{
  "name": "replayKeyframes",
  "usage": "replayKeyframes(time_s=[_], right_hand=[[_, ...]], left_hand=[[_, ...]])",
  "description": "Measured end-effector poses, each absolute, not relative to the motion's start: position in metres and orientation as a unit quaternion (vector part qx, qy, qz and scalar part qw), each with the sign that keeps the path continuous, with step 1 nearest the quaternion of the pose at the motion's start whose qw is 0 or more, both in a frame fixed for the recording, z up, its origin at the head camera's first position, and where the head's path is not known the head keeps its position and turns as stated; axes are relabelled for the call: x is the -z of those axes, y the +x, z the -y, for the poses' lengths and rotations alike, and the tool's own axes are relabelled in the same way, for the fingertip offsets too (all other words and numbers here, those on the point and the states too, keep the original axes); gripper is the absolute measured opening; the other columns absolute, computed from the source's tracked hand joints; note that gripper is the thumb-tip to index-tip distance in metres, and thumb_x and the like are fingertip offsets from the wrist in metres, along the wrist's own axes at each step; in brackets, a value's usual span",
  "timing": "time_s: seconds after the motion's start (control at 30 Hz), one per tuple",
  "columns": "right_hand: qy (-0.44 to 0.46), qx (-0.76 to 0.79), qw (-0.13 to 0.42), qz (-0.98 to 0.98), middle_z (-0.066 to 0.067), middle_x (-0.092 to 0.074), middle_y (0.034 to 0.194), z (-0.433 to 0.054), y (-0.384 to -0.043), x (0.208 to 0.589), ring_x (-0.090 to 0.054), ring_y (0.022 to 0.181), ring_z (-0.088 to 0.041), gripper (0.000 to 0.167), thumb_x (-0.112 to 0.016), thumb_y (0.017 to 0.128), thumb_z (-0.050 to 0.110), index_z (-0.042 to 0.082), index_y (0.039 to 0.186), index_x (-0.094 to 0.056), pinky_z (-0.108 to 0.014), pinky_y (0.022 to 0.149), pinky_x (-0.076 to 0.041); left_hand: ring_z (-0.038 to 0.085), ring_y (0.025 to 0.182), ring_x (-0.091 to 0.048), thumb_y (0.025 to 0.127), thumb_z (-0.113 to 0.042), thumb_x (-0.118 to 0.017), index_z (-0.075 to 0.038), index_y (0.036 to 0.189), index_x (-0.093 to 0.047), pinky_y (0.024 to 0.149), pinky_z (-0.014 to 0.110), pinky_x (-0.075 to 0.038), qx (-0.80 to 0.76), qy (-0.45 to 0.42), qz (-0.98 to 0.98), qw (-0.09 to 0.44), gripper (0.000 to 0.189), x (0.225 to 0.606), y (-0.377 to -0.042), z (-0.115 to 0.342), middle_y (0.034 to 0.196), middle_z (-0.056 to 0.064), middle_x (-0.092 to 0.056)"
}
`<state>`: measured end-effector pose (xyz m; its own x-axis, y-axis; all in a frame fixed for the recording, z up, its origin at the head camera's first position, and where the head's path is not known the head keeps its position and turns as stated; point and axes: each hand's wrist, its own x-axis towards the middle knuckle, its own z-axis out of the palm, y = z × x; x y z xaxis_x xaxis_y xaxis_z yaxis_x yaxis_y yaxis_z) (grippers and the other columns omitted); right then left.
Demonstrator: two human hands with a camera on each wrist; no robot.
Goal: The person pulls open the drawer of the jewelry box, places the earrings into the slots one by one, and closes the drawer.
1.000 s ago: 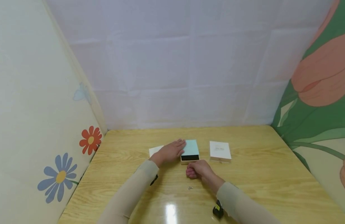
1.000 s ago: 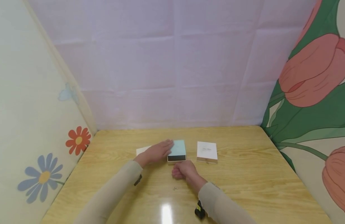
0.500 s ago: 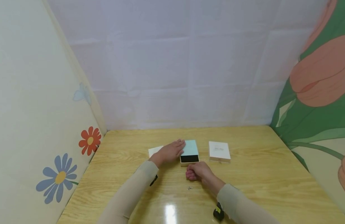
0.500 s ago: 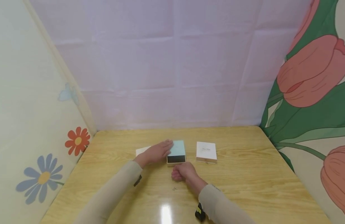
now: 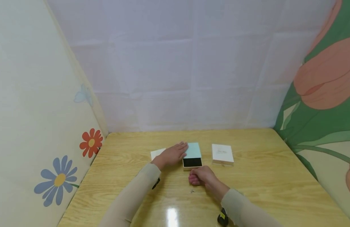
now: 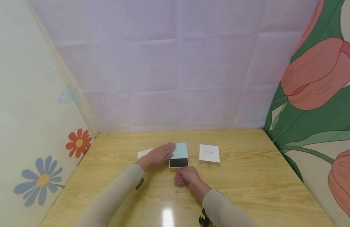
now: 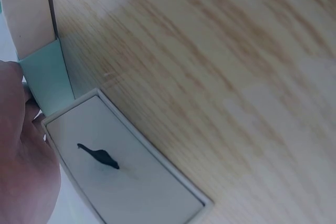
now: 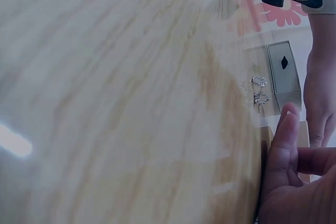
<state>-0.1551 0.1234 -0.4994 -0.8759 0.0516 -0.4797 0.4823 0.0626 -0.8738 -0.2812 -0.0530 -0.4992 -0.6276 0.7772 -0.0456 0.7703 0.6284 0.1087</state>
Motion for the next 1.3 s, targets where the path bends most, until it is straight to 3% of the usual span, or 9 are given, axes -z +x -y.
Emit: replayKeyframes(time_s=[1.3], right_hand=[[0.172,0.648,0.183,-0.719,-0.011,-0.073,0.078,-0.126,-0.143,0.499,-0.071,0.065,-0.014,0.021,-0.055,0.101,0.007,-0.007,0.099,-0.070,-0.029,0.064,-0.062]], left_hand=[[0.023,0.157,-0.011,0.113,-0.035,-0.026,-0.009,0.162,-0.019,0.127,0.035,-0.014,-0.038,0.424,-0.903,0.050,0.056,0.496,-0.277,0.054,0.169,0.005,-0.016]])
